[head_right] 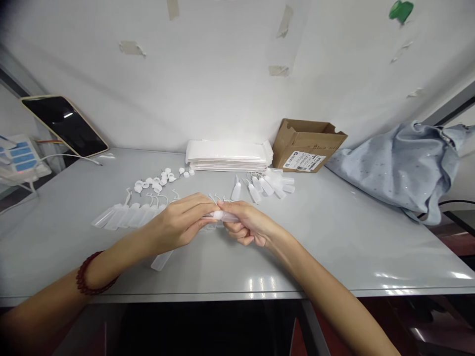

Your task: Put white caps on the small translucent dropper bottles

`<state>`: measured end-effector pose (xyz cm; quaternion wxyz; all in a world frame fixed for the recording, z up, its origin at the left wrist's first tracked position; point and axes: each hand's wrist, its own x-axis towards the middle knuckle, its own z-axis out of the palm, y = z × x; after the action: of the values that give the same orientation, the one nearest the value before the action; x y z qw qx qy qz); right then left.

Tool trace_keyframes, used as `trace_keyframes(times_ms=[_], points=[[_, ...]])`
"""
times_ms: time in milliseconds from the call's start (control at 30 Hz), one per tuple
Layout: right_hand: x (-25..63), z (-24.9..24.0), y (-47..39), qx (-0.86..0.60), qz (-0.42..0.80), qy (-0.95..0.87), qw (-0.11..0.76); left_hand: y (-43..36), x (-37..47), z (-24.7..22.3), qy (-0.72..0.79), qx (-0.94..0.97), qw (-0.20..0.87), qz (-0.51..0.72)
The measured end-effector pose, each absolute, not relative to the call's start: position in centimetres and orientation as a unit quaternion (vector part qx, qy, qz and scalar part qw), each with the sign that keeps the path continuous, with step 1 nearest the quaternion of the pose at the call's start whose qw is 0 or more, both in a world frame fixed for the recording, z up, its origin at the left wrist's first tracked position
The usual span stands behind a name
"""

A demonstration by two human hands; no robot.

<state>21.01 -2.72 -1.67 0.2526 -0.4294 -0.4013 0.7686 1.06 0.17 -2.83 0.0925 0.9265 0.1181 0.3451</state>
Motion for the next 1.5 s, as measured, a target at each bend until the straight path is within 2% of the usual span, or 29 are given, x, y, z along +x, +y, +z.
trace_keyframes(times_ms=[233,400,500,567,667,867,1000,1100,1200,1500], points=[[21.3,-1.8,-2.5,-0.422,0.781,-0.392,0.242,0.4,1.1,-3.0,0.09,0.939,0.007,0.332],[21.5,-1.8,-1.9,-0.442,0.729,-0.391,0.347,1.9,0.5,-2.9,0.183,0.917,0.015,0.355],[22.7,-2.1,-0.9,-0.482,0.641,-0.408,0.436,3.5,-0.7,-2.3,0.315,0.871,0.029,0.377],[24.0,-2.4,-0.1,-0.543,0.53,-0.425,0.493,4.7,-2.0,-1.9,0.407,0.83,0.033,0.379],[25.9,-3.1,0.9,-0.624,0.349,-0.471,0.517,6.8,-4.4,-1.6,0.517,0.787,0.02,0.336],[27.5,-4.0,1.5,-0.727,0.091,-0.569,0.374,9.1,-7.1,-2.6,0.582,0.789,0.016,0.199],[27.0,-4.1,1.6,-0.76,-0.009,-0.599,0.252,9.5,-6.7,-3.7,0.549,0.821,0.023,0.158],[26.6,-4.0,1.6,-0.79,-0.052,-0.59,0.157,9.7,-6.3,-4.4,0.533,0.833,0.002,0.148],[26.4,-3.8,1.6,-0.805,-0.07,-0.579,0.104,9.9,-6.1,-4.8,0.537,0.831,-0.022,0.142],[26.3,-3.4,1.2,-0.823,-0.066,-0.559,0.075,9.9,-5.7,-5.0,0.544,0.836,-0.022,0.074]])
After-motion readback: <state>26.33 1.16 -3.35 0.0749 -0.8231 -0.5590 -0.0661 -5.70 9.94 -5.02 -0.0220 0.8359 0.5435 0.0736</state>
